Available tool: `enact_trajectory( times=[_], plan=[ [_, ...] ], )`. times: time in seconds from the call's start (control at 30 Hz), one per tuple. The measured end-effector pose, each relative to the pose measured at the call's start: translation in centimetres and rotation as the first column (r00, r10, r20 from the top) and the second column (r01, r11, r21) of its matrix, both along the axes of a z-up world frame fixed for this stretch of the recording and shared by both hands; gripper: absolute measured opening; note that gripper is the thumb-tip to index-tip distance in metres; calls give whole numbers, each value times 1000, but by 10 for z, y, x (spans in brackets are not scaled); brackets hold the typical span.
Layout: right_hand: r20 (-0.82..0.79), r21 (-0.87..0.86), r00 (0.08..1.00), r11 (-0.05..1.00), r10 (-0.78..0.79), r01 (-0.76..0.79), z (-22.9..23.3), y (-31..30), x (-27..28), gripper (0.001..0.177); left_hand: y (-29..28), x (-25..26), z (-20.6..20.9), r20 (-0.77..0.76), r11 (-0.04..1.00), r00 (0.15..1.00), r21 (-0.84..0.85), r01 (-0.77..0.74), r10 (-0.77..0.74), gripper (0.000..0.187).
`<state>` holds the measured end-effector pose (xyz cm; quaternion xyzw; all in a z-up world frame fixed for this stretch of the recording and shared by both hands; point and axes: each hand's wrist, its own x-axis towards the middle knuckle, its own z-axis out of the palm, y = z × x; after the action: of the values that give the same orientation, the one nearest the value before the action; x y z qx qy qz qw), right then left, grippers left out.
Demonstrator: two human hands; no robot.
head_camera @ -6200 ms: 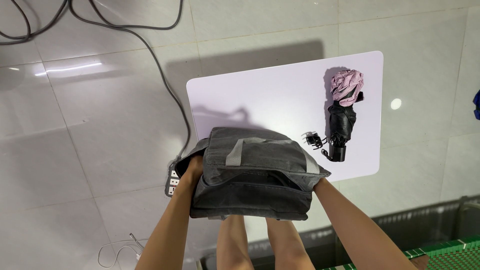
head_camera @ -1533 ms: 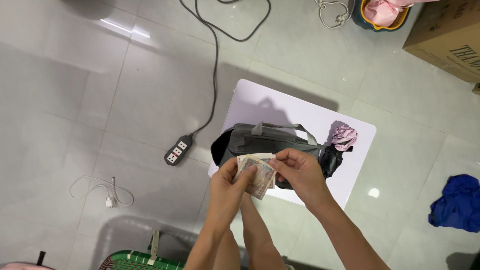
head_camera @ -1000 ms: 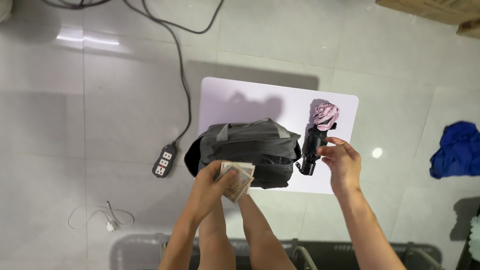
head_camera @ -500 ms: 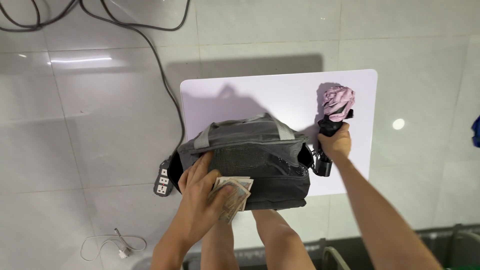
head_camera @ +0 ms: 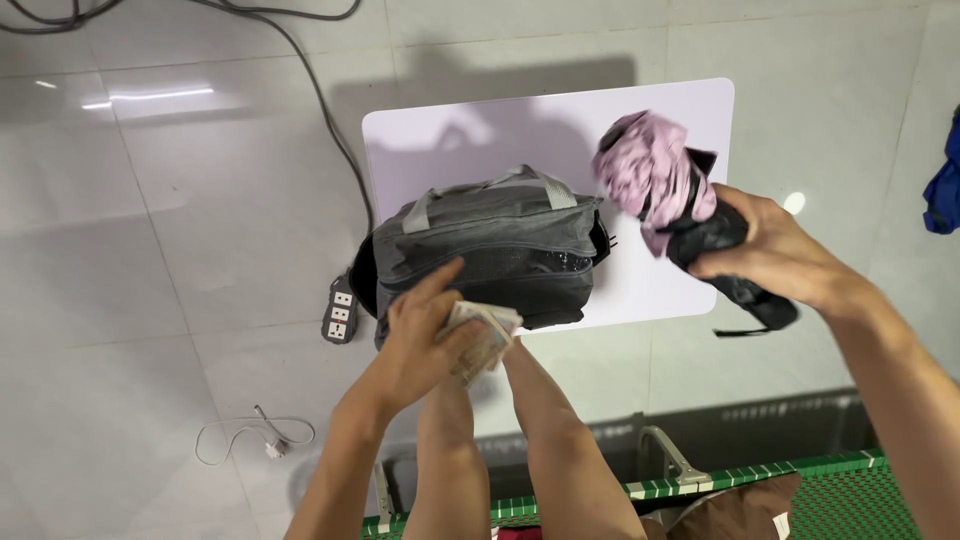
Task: The person gathers daily essentials including a watch, wallet, cash, and an ID card, then places them into a gray bag and a pink bag. They open a drawer to store the wallet, retrieve cash from the gray bag, and organize items on a small table before placing the ID card into the gray bag.
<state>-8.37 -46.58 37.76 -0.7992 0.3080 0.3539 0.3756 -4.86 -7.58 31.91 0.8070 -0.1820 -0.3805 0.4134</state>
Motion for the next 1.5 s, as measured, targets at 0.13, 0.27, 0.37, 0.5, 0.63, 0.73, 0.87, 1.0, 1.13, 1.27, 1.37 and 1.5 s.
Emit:
enact_trajectory(
  times=[0.13, 0.27, 0.37, 0.5, 0.63, 0.73, 0.87, 1.0, 1.13, 1.27, 1.37, 1.5],
  plan=[
    [-144, 108, 947, 955, 289, -275, 57, 48, 33, 73, 0, -26, 3, 22, 993, 994, -26, 111, -110, 25],
    [-222, 81, 706, 734, 672, -674, 39, 104, 57, 50, -11, -50, 0, 75, 976, 975, 65, 206, -211, 23],
    [-71, -92, 549, 543, 833, -835, -21, 154, 60, 32, -12, -58, -5, 198, 981, 961, 59, 186, -194, 21],
    [17, -152, 517, 513, 856, -845, -128, 214, 50, 33, -14, -60, -8, 222, 976, 951, 72, 204, -215, 21],
    [69, -115, 596, 600, 800, -792, -224, 245, 32, 46, -12, -59, -7, 171, 970, 957, 104, 221, -236, 19],
    [188, -148, 692, 716, 697, -682, -269, 233, 15, 62, -8, -59, -8, 114, 983, 979, 88, 159, -168, 18],
    [68, -116, 841, 842, 536, -527, -293, 208, -8, 43, 3, -57, -17, 165, 995, 981, 8, 98, -98, 20],
    [162, -101, 944, 956, 288, -275, -281, 176, -16, 48, 10, -52, -17, 202, 997, 976, 27, 74, -78, 19],
    [-70, -171, 852, 835, 519, -523, -256, 158, -9, 63, 14, -47, -16, 223, 993, 968, 45, 107, -114, 14],
    [-466, 47, 695, 799, 548, -599, -252, 156, -2, 50, 12, -47, -20, 230, 987, 960, 35, 155, -159, 12],
    [-431, 34, 729, 817, 532, -576, -268, 145, -14, 52, 1, -52, -24, 240, 982, 952, 43, 183, -188, 14],
    [-312, 0, 837, 881, 450, -474, -298, 142, -25, 55, -7, -56, -23, 255, 976, 943, 60, 208, -216, 15]
  ],
)
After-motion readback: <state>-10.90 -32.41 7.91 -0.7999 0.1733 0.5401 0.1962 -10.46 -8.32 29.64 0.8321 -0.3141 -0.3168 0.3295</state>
